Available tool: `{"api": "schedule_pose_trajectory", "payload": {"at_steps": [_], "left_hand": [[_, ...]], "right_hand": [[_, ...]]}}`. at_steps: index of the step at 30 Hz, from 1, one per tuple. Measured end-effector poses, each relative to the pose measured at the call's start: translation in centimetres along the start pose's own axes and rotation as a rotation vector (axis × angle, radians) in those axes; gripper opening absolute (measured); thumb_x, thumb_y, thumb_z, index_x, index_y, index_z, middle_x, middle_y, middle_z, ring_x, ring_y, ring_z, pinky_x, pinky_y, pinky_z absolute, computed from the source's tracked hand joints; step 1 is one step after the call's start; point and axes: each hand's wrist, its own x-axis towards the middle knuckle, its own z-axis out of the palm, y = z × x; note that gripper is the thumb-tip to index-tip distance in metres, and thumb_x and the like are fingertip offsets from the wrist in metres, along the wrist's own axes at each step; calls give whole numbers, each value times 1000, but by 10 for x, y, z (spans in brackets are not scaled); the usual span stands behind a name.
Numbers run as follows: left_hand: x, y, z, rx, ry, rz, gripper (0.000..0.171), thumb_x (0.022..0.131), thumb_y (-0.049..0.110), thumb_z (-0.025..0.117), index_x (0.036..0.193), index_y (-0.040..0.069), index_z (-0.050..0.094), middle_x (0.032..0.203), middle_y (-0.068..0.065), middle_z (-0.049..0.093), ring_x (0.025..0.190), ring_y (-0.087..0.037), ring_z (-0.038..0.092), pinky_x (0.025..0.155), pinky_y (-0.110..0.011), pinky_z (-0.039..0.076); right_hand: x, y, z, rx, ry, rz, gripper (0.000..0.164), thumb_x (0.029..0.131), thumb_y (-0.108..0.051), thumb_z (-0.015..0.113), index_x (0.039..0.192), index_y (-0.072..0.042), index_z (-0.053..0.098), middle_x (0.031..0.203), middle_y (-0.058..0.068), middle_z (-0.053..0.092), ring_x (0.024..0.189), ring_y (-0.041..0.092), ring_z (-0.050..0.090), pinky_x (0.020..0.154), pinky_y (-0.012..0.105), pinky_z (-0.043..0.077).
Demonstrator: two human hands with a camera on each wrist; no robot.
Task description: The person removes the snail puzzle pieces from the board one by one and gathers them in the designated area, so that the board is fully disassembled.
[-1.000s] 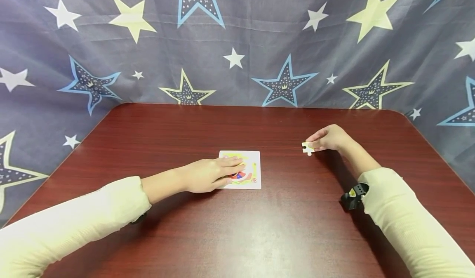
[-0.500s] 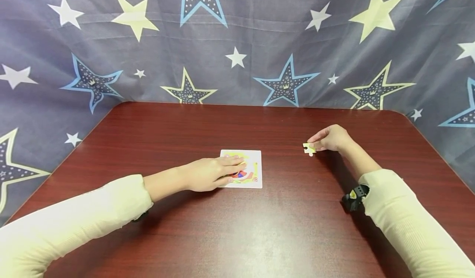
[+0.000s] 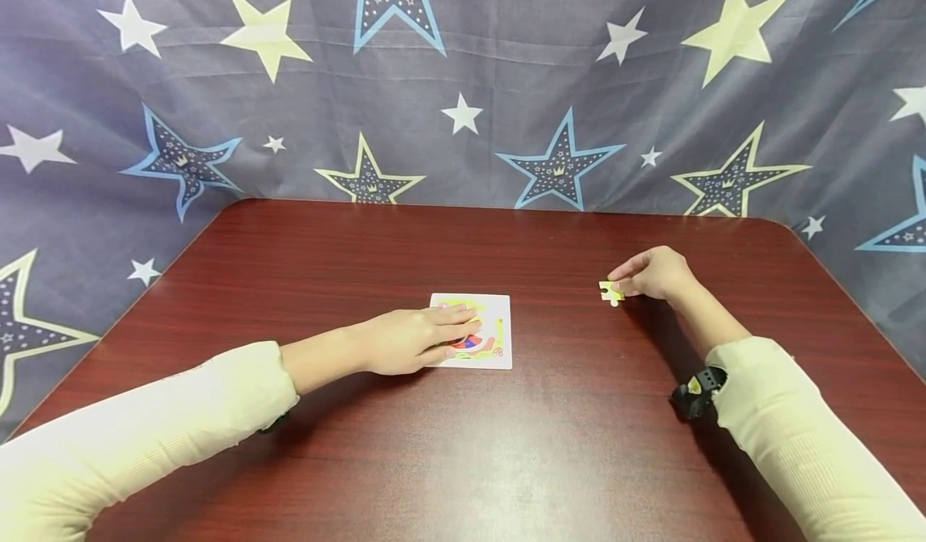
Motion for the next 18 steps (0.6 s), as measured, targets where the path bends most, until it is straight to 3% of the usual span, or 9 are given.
{"api": "schedule_pose_trajectory", "payload": {"at_steps": [8, 14, 18], "left_hand": [[0, 0, 0, 6, 16, 0, 50, 102, 32, 42, 151, 20, 34, 159, -2, 29, 148, -19, 28, 116, -39, 34], [1, 1, 2, 17, 13, -2, 50, 103, 31, 42, 151, 20, 34, 159, -2, 29, 148, -19, 28, 116, -39, 35], [0, 1, 1, 26, 10, -2, 50, 103, 30, 42, 151, 19, 34, 159, -2, 29, 147, -20, 29, 115, -40, 36]], "right_hand": [[0, 0, -1, 34, -10, 5, 37, 82, -17, 75, 110, 6, 69, 64, -19, 69, 62, -2, 57, 60, 20, 48], [-1, -3, -2, 123, -34, 12, 43, 83, -12, 74, 115, 14, 63, 77, -6, 74, 64, -3, 63, 64, 20, 56], [-3, -13, 0, 78, -13, -18, 43, 83, -16, 74, 115, 11, 64, 79, -6, 76, 64, -4, 63, 64, 18, 55]]}}
